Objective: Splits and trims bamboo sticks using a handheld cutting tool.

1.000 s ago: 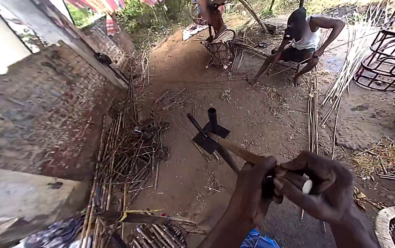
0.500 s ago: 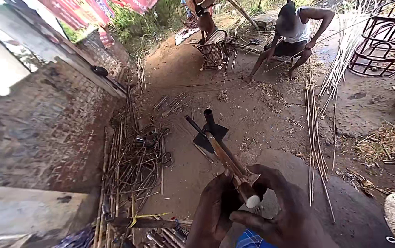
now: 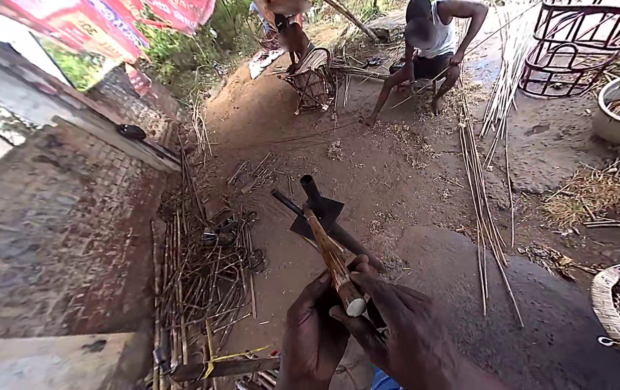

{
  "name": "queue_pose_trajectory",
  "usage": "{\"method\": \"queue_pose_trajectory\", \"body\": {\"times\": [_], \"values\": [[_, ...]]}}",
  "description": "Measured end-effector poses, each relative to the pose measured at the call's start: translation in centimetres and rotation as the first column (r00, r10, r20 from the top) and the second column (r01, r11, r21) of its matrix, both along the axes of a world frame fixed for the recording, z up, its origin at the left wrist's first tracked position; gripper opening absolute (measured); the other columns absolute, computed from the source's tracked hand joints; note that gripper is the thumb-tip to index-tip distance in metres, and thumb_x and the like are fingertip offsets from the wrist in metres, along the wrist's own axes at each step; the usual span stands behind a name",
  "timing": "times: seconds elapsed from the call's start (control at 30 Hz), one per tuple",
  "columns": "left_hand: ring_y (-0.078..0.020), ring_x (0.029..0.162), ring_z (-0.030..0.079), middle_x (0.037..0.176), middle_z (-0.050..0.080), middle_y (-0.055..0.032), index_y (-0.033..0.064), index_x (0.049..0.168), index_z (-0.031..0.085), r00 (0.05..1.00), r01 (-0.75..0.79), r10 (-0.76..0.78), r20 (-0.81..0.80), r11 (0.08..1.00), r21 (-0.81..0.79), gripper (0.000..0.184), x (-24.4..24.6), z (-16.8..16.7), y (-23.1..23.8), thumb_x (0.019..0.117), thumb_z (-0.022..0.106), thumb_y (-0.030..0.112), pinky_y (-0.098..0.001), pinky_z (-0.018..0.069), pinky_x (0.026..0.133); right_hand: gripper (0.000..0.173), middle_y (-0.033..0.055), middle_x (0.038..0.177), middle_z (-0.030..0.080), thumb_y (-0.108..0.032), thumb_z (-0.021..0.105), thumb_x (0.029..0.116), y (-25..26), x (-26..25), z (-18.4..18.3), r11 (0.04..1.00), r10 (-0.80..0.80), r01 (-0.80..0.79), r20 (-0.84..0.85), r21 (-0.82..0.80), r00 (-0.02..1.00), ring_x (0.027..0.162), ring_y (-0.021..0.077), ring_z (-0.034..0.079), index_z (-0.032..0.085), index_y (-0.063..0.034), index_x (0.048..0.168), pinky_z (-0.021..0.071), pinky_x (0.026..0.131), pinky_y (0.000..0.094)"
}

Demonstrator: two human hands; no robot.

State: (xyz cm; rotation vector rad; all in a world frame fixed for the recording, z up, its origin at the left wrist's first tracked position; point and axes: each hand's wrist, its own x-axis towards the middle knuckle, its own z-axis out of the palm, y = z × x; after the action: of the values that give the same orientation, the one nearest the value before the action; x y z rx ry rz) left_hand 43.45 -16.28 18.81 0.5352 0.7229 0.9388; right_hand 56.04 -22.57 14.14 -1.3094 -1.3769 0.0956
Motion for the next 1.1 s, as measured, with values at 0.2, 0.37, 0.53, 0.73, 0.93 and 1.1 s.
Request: {"method": "queue_pose_trajectory", "body": {"times": [0.2, 0.37, 0.53, 0.73, 0.93, 1.1], "values": [[-0.0181, 0.088, 0.071, 0.102, 0.07, -0.0123, 0.0096, 0.117, 0.065, 0.973, 0.127, -0.11, -0.203, 0.989, 0.07, 0.048, 2.3, 0.0, 3.0, 0.1094, 0.033, 0.044, -0.0365, 0.0612, 0.075, 0.03, -0.0032, 0.067, 0.061, -0.039, 0.064, 0.096, 3.7, 1.7, 0.8, 0.967, -0.08, 0.091, 0.057, -0.238, 0.995, 0.052, 0.0115, 0.059, 0.068, -0.0112, 0.107, 0.0486, 0.044, 0.0311], [-0.0113, 0.083, 0.069, 0.094, 0.069, -0.0043, 0.0136, 0.108, 0.067, 0.968, 0.191, -0.181, -0.177, 0.981, 0.045, 0.044, 8.6, 0.9, 5.5, 0.1039, 0.049, 0.054, -0.0304, 0.0603, 0.074, 0.024, 0.0, 0.077, 0.066, -0.031, 0.069, 0.0935, 6.3, 6.4, 3.0, 0.909, -0.025, 0.019, -0.009, -0.417, 1.0, 0.063, 0.0167, 0.064, 0.071, -0.0169, 0.112, 0.0513, 0.049, 0.0405], [-0.0146, 0.074, 0.067, 0.082, 0.066, -0.0059, 0.0053, 0.102, 0.065, 0.965, 0.0, 0.049, -0.258, 0.982, 0.186, 0.046, 17.3, -0.4, 9.9, 0.1069, 0.047, 0.047, -0.0341, 0.06, 0.067, 0.009, -0.0028, 0.07, 0.066, -0.022, 0.068, 0.0913, 13.2, 14.8, 3.7, 0.886, 0.085, -0.187, -0.246, -0.425, 0.966, 0.059, 0.0091, 0.063, 0.074, -0.0168, 0.089, 0.0549, 0.054, 0.0382], [-0.0078, 0.077, 0.063, 0.094, 0.065, 0.0002, 0.0201, 0.126, 0.058, 0.943, 0.232, -0.132, -0.306, 0.919, 0.319, 0.03, 6.4, -5.4, 4.1, 0.1058, 0.053, 0.042, -0.0263, 0.0553, 0.069, 0.047, 0.0069, 0.102, 0.07, -0.023, 0.067, 0.0915, 6.5, 9.6, 0.3, 0.63, 0.438, -0.657, -0.509, -0.414, 0.741, 0.079, 0.02, 0.069, 0.057, -0.0138, 0.137, 0.0611, 0.066, 0.0398], [-0.0176, 0.115, 0.064, 0.139, 0.059, -0.007, 0.0095, 0.154, 0.04, 0.65, 0.455, -0.052, -0.758, 0.825, 0.334, 0.083, -7.5, -18.3, -4.2, 0.0874, 0.082, 0.038, -0.038, 0.0577, 0.095, 0.057, 0.0012, 0.063, 0.054, -0.061, 0.046, 0.1002, 4.1, -1.8, -10.2, 0.498, 0.316, -0.572, -0.478, -0.651, 0.819, 0.051, 0.0171, 0.054, 0.062, -0.007, 0.109, 0.0504, 0.05, 0.0381], [-0.0349, 0.123, 0.062, 0.133, 0.064, -0.0189, 0.0039, 0.146, 0.052, 0.276, 0.094, -0.221, -0.935, 0.975, -0.203, 0.065, -20.4, -32.5, -11.3, 0.0948, 0.07, 0.041, -0.0567, 0.0482, 0.107, 0.042, -0.0011, 0.055, 0.042, -0.045, 0.05, 0.1074, 6.0, -9.3, -19.2, 0.042, 0.108, -0.587, -0.581, -0.808, 0.807, 0.04, 0.0109, 0.041, 0.059, -0.0039, 0.103, 0.0418, 0.04, 0.0286]]}}
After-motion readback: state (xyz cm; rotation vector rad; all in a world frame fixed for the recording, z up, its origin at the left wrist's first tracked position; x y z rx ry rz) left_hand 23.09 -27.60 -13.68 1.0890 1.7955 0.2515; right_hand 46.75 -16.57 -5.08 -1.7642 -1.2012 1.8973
